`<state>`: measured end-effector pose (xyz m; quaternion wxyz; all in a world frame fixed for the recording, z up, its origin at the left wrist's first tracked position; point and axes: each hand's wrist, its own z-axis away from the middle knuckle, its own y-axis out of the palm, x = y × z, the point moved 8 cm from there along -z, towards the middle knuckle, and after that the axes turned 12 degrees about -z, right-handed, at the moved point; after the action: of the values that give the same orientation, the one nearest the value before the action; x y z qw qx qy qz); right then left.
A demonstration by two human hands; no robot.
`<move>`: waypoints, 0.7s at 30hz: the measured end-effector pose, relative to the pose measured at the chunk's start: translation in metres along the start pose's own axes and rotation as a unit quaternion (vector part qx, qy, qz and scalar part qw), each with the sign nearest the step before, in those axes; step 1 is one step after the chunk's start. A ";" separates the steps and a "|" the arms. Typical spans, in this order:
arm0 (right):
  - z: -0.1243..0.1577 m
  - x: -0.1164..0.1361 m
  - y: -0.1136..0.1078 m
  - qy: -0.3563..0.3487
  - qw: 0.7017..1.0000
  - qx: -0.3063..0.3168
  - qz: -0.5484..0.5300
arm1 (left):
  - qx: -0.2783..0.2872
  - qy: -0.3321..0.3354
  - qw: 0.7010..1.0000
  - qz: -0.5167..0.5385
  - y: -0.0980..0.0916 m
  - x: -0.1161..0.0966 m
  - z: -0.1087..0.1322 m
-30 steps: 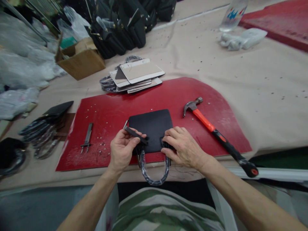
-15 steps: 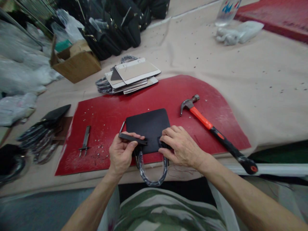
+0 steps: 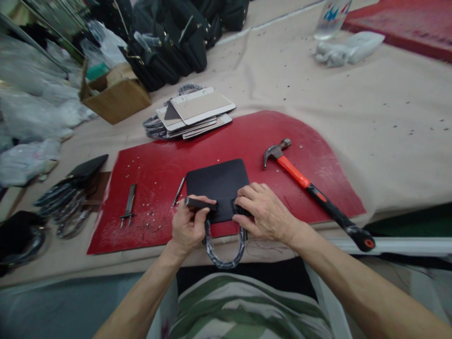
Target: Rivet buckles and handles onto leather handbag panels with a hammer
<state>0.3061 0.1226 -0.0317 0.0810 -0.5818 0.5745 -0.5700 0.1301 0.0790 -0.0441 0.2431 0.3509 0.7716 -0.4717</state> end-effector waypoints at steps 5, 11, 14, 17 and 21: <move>0.001 0.000 0.001 -0.002 1.000 -0.001 0.000 | 0.019 0.037 0.999 -0.021 0.005 -0.008 -0.005; 0.006 -0.002 -0.021 0.000 0.996 -0.086 -0.017 | 0.026 0.038 0.998 -0.044 0.007 -0.008 -0.008; 0.027 -0.017 -0.061 0.077 0.978 -0.177 0.081 | 0.031 0.063 0.996 -0.059 0.008 -0.011 -0.008; 0.061 -0.043 -0.092 0.212 0.938 -0.172 0.214 | 0.036 0.081 0.994 -0.070 0.011 -0.013 -0.008; 0.094 -0.063 -0.093 0.302 0.893 -0.047 0.331 | 0.016 0.053 0.998 -0.043 0.009 -0.011 -0.011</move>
<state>0.4498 0.1482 -0.0294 0.0601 -0.1604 0.7567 -0.6309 0.1438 0.0879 -0.0363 0.1758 0.3456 0.7902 -0.4747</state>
